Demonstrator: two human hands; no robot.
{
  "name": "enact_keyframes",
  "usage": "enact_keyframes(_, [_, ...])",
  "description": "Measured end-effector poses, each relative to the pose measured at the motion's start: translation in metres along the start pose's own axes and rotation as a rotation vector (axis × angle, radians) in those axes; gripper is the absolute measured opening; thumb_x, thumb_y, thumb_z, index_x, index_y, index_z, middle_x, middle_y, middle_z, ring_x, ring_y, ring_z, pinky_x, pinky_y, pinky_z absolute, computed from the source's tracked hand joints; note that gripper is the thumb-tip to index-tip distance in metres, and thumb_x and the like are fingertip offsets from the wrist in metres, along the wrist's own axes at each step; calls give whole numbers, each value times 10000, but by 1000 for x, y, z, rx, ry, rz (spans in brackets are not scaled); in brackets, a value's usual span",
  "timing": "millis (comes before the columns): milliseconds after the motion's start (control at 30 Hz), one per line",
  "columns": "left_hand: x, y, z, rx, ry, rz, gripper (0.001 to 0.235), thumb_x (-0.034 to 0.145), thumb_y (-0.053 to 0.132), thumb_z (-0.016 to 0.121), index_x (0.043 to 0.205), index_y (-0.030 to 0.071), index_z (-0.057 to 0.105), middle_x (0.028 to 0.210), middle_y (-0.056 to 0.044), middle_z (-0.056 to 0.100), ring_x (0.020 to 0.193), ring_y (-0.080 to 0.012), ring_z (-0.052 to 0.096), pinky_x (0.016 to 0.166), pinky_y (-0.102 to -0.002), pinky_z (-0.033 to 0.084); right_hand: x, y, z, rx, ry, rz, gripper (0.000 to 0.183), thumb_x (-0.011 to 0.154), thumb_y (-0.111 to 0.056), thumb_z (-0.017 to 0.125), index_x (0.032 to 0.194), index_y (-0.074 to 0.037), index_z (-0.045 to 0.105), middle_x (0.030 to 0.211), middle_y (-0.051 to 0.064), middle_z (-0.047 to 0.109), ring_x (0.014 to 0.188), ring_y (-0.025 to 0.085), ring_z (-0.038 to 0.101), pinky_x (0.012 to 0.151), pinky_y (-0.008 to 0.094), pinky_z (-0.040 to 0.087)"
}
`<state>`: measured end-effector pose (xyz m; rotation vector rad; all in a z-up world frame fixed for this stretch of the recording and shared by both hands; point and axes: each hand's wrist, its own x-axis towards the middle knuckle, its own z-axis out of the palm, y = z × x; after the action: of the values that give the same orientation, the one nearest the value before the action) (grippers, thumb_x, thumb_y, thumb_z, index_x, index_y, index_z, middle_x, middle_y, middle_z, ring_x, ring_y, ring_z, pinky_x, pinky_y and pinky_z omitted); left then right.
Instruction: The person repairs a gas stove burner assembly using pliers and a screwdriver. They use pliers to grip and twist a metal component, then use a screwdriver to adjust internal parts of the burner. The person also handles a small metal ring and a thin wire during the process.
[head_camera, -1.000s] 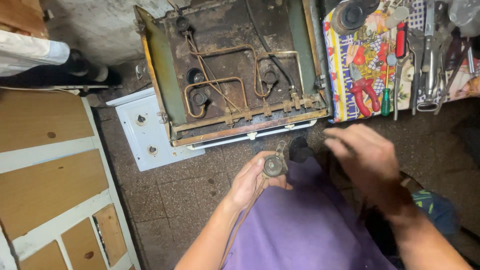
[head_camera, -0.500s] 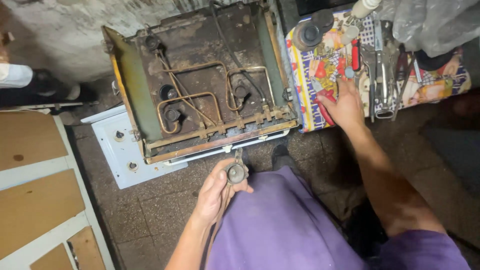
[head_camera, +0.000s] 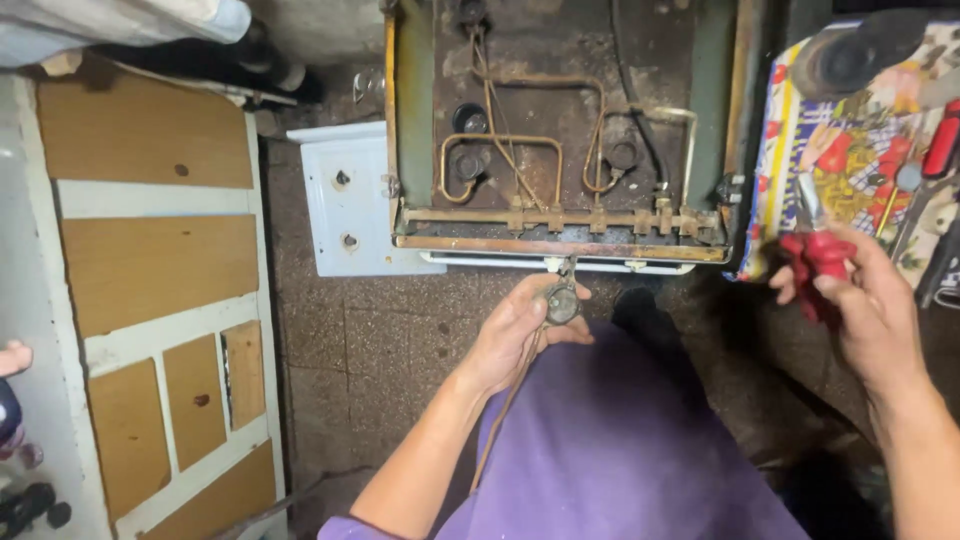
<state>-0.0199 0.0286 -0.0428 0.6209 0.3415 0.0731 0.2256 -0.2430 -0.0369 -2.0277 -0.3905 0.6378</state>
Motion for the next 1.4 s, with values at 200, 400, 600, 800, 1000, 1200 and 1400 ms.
enact_keyframes(200, [-8, -6, -3, -38, 42, -71, 499, 1031, 361, 648, 1417, 88, 491, 1284, -212, 605, 990, -288, 656, 988, -581, 565, -46, -101, 40, -299, -514, 56, 546, 806, -284, 761, 1342, -351, 682, 1269, -107, 796, 1085, 58, 743, 928, 272, 532])
enact_keyframes(400, [-22, -1, 16, 19, 169, -121, 465, 1045, 372, 550, 1329, 6, 503, 1144, -244, 672, 934, -293, 690, 962, -592, 591, -46, -152, 73, -1314, -176, -883, 176, 1014, -469, 575, 1071, -321, 650, 843, -73, 630, 713, 176, 618, 703, 357, 453])
enact_keyframes(600, [-31, -6, 20, 11, 224, -121, 448, 1042, 342, 563, 1326, -3, 531, 1117, -242, 687, 886, -267, 700, 950, -560, 602, -54, -167, 83, -1367, -223, -928, 177, 928, -229, 582, 1098, -222, 631, 831, -19, 615, 689, 198, 603, 768, 424, 509])
enact_keyframes(800, [-33, -4, 19, 21, 250, -133, 423, 1040, 333, 563, 1316, 13, 543, 1108, -216, 693, 879, -248, 700, 947, -561, 605, -60, -164, 90, -1445, -192, -937, 362, 904, -297, 574, 1257, -272, 651, 907, -21, 644, 758, 194, 632, 864, 456, 532])
enact_keyframes(1000, [-31, -4, 16, 18, 244, -144, 412, 1029, 340, 583, 1293, 25, 549, 1091, -198, 690, 879, -253, 693, 950, -582, 599, -60, -157, 94, -1349, -122, -977, 326, 909, -186, 581, 1220, -245, 659, 864, 14, 608, 717, 222, 563, 796, 478, 530])
enact_keyframes(1200, [-32, -3, 15, 78, 238, -176, 462, 1022, 377, 562, 1298, 8, 531, 1098, -196, 669, 892, -236, 682, 970, -559, 598, -67, -143, 108, -1313, -47, -946, 148, 966, -223, 602, 1073, -303, 664, 786, -35, 530, 662, 209, 498, 579, 388, 382])
enact_keyframes(1400, [-39, -15, 0, 117, 237, -172, 547, 1102, 419, 311, 1300, -46, 522, 1023, -385, 683, 942, -420, 745, 939, -621, 575, -81, -110, 130, -1115, 110, -982, 67, 955, -143, 608, 1019, -134, 627, 963, 237, 584, 661, 377, 504, 577, 483, 381])
